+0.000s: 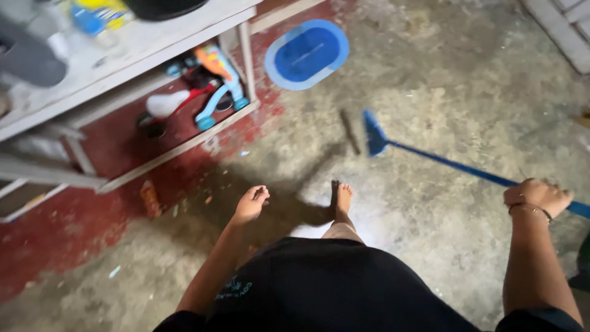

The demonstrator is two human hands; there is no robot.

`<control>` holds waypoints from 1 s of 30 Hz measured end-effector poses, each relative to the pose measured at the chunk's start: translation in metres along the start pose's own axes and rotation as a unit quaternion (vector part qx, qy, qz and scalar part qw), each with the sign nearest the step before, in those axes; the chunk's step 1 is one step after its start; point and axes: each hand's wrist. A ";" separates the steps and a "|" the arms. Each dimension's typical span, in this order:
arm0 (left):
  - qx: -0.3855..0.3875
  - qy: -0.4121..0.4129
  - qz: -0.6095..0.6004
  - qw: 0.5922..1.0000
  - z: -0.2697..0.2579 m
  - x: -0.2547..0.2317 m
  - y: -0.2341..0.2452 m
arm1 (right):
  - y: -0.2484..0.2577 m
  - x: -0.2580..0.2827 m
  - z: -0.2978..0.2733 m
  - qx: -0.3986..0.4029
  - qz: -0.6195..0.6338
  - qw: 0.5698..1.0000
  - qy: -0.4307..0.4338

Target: The person sweeps debris across a concrete floor using a blue plastic broom, gathering items into a pile and then using a blue dustpan to collect the sweepings.

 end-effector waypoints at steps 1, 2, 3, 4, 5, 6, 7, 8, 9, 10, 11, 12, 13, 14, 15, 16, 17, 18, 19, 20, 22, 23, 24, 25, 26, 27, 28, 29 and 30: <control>0.009 0.000 -0.001 1.000 0.017 -0.003 -0.014 | -0.012 -0.005 0.026 0.034 0.011 0.999 -0.026; 0.018 0.000 -0.003 1.000 0.035 -0.006 -0.028 | -0.023 -0.009 0.052 0.068 0.021 0.996 -0.053; 0.018 0.002 -0.003 1.000 0.050 -0.008 -0.045 | -0.034 -0.011 0.080 0.070 0.020 0.996 -0.052; 0.019 0.000 -0.003 1.000 0.066 -0.011 -0.061 | -0.043 -0.013 0.109 0.062 0.031 0.995 -0.070; 0.019 -0.004 -0.004 1.000 0.084 -0.017 -0.078 | -0.049 -0.013 0.143 0.051 0.043 0.994 -0.087; 0.017 -0.004 -0.005 1.000 0.099 -0.023 -0.094 | -0.054 -0.010 0.178 0.050 0.043 0.994 -0.086; 0.007 -0.017 0.034 0.999 0.107 -0.028 -0.111 | -0.059 -0.005 0.211 0.037 0.036 0.993 -0.105; -0.002 -0.030 0.073 0.997 0.118 -0.034 -0.130 | -0.065 0.002 0.243 0.023 0.030 0.992 -0.123; -0.007 -0.028 0.073 0.997 0.127 -0.042 -0.147 | -0.068 0.015 0.274 0.022 0.031 0.992 -0.118; -0.013 0.059 0.148 0.987 0.130 -0.050 -0.160 | -0.071 0.027 0.303 0.038 0.036 0.994 -0.099; -0.020 0.147 0.218 0.965 0.132 -0.058 -0.173 | -0.073 0.041 0.332 0.053 0.040 0.995 -0.077; -0.026 0.151 0.216 0.964 0.137 -0.067 -0.184 | -0.075 0.056 0.358 0.068 0.043 0.995 -0.056; -0.022 0.145 0.228 0.963 0.139 -0.075 -0.195 | -0.076 0.072 0.382 0.081 0.046 0.995 -0.032; -0.019 0.139 0.240 0.961 0.140 -0.081 -0.204 | -0.078 0.089 0.401 0.094 0.049 0.994 -0.008; -0.027 0.144 0.236 0.961 0.138 -0.085 -0.212 | -0.080 0.108 0.414 0.090 0.047 0.995 0.003; -0.057 0.132 0.248 0.958 0.135 -0.087 -0.218 | -0.081 0.131 0.420 0.071 0.033 0.996 0.037; -0.088 0.120 0.260 0.954 0.133 -0.088 -0.222 | -0.080 0.154 0.423 0.050 0.020 0.996 0.071; -0.098 0.125 0.255 0.954 0.133 -0.087 -0.225 | -0.077 0.174 0.424 0.029 0.006 0.994 0.105; -0.107 0.143 0.221 0.959 0.131 -0.086 -0.226 | -0.073 0.189 0.422 0.029 0.019 0.990 0.138; -0.117 0.160 0.186 0.962 0.126 -0.083 -0.227 | -0.068 0.201 0.419 0.029 0.031 0.984 0.171; -0.156 0.157 0.203 0.954 0.113 -0.074 -0.228 | -0.051 0.221 0.413 0.016 0.029 0.973 0.227; -0.181 0.146 0.227 0.946 0.109 -0.071 -0.228 | -0.040 0.228 0.411 0.009 0.029 0.963 0.268; -0.191 0.148 0.221 0.945 0.105 -0.068 -0.228 | -0.027 0.234 0.409 0.001 0.028 0.961 0.276; -0.205 0.153 0.202 0.945 0.102 -0.065 -0.228 | -0.013 0.239 0.406 0.000 0.023 0.955 0.295; -0.218 0.159 0.183 0.945 0.098 -0.061 -0.226 | 0.001 0.245 0.401 -0.001 0.018 0.949 0.314; -0.228 0.157 0.177 0.945 0.094 -0.058 -0.225 | 0.016 0.251 0.396 -0.012 0.018 0.947 0.319; -0.224 0.134 0.207 0.943 0.090 -0.055 -0.224 | 0.031 0.257 0.389 -0.017 0.044 0.941 0.335; -0.224 0.112 0.236 0.939 0.083 -0.052 -0.221 | 0.048 0.267 0.380 -0.024 0.069 0.932 0.354; -0.238 0.111 0.228 0.938 0.077 -0.049 -0.218 | 0.067 0.279 0.368 -0.036 0.067 0.929 0.363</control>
Point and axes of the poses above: each hand's wrist, its own z-axis towards the middle knuckle, its own y-axis out of the back of the hand, x = y × z, and after that the axes turned 1 degree about x, right-handed
